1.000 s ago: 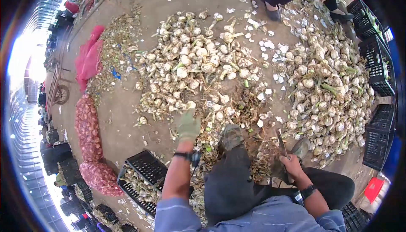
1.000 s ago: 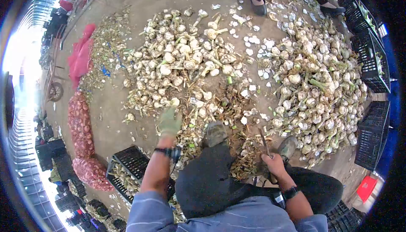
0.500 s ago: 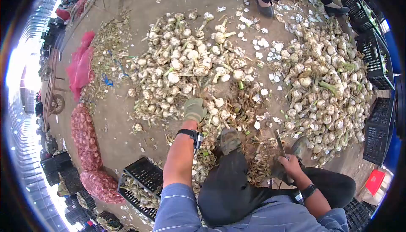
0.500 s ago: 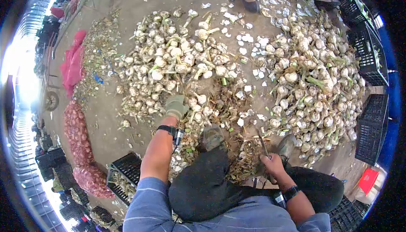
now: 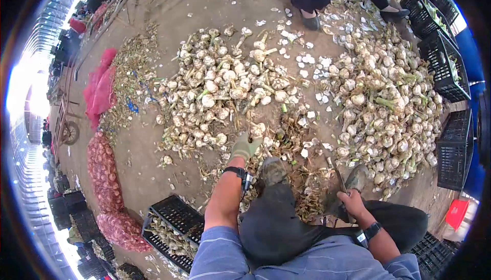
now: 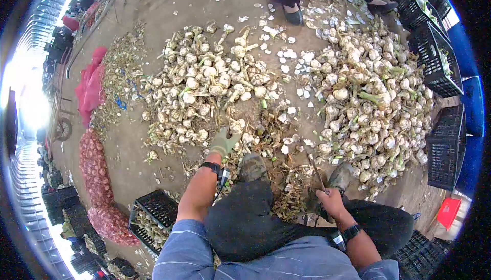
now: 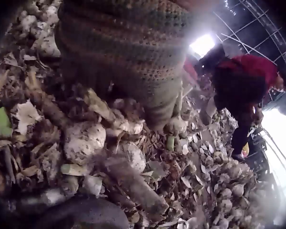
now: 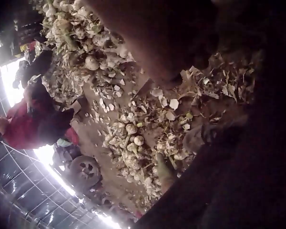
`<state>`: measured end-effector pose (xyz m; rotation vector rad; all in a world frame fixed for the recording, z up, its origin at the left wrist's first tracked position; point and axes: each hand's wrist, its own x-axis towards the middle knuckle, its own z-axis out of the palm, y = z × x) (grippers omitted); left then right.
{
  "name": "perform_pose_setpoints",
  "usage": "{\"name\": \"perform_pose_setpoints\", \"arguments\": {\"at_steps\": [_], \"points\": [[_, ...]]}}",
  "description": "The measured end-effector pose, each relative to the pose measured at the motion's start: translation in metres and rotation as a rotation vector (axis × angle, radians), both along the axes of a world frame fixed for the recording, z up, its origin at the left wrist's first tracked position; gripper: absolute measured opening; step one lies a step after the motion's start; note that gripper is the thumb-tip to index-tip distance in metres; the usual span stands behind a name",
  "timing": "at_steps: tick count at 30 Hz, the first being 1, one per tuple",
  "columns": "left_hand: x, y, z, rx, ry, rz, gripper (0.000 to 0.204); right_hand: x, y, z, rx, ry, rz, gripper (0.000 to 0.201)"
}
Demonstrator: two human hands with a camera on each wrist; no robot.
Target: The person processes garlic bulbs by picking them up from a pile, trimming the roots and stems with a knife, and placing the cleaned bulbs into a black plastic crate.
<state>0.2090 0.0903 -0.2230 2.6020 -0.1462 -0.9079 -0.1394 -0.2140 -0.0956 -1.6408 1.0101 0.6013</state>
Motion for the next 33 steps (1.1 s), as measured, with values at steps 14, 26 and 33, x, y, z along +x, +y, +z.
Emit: {"name": "perform_pose_setpoints", "arguments": {"at_steps": [14, 26, 33], "points": [[0.023, -0.021, 0.067, -1.2, 0.596, 0.638, 0.039, 0.009, 0.004, -0.005, -0.125, -0.09, 0.039, 0.035], [-0.087, -0.068, 0.395, -0.711, 0.098, -0.33, 0.049, 0.04, 0.037, 0.165, -0.299, -0.836, 0.136, 0.025], [-0.166, -0.086, 0.371, -0.768, -0.031, -0.606, 0.046, 0.014, 0.044, 0.203, -0.398, -1.002, 0.257, 0.022]]}}
